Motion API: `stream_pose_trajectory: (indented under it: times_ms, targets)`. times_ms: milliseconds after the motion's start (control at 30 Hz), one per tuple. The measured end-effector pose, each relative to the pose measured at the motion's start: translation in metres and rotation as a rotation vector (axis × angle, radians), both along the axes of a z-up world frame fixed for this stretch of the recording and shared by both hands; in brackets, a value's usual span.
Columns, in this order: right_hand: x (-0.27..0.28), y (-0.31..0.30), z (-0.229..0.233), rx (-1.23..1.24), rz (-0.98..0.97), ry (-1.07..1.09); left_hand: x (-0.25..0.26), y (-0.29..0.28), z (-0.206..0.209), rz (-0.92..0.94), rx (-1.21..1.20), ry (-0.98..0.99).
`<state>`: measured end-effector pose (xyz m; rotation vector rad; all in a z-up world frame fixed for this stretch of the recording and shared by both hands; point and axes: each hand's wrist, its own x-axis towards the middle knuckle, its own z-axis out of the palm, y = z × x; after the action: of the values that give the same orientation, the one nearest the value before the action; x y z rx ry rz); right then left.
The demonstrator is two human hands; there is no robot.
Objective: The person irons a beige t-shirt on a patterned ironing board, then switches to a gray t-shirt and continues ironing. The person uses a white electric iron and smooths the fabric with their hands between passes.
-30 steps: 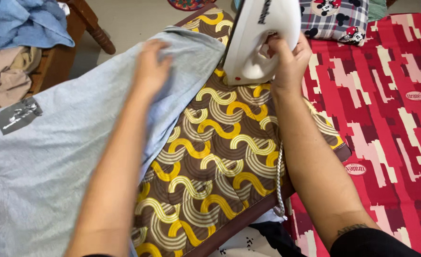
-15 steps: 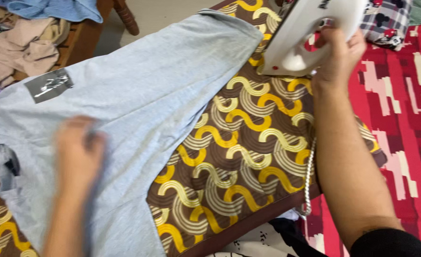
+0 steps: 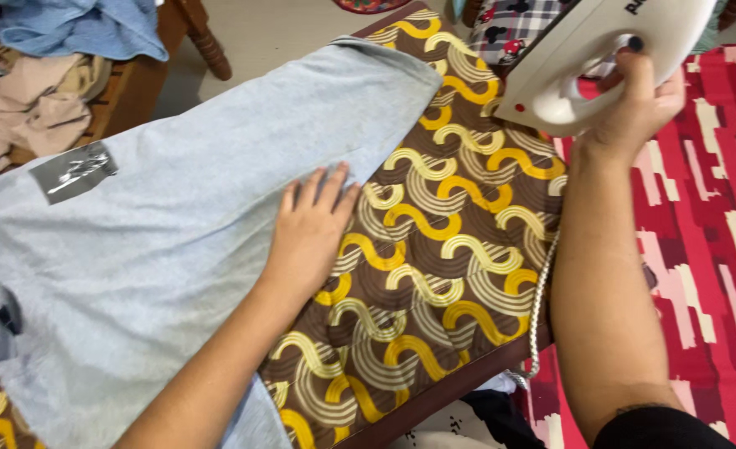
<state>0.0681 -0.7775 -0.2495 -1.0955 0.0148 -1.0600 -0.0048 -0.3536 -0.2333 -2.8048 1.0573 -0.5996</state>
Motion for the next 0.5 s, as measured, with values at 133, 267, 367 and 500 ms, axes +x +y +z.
stream_pose_trajectory:
  times_ms: [133,267,367,500]
  targets:
    - [0.0,0.006,0.003,0.02,0.009,-0.001,-0.006,0.013,0.008,0.099,-0.059,0.047]
    - [-0.005,0.015,0.006,0.019,0.004,0.02,-0.014,0.04,0.023,0.125,-0.127,0.055]
    - [-0.006,0.019,0.008,0.079,0.061,0.02,-0.016,0.048,0.025,0.14,-0.219,0.102]
    - [0.001,0.026,0.006,0.129,0.133,0.016,-0.007,0.045,0.019,0.188,-0.472,0.345]
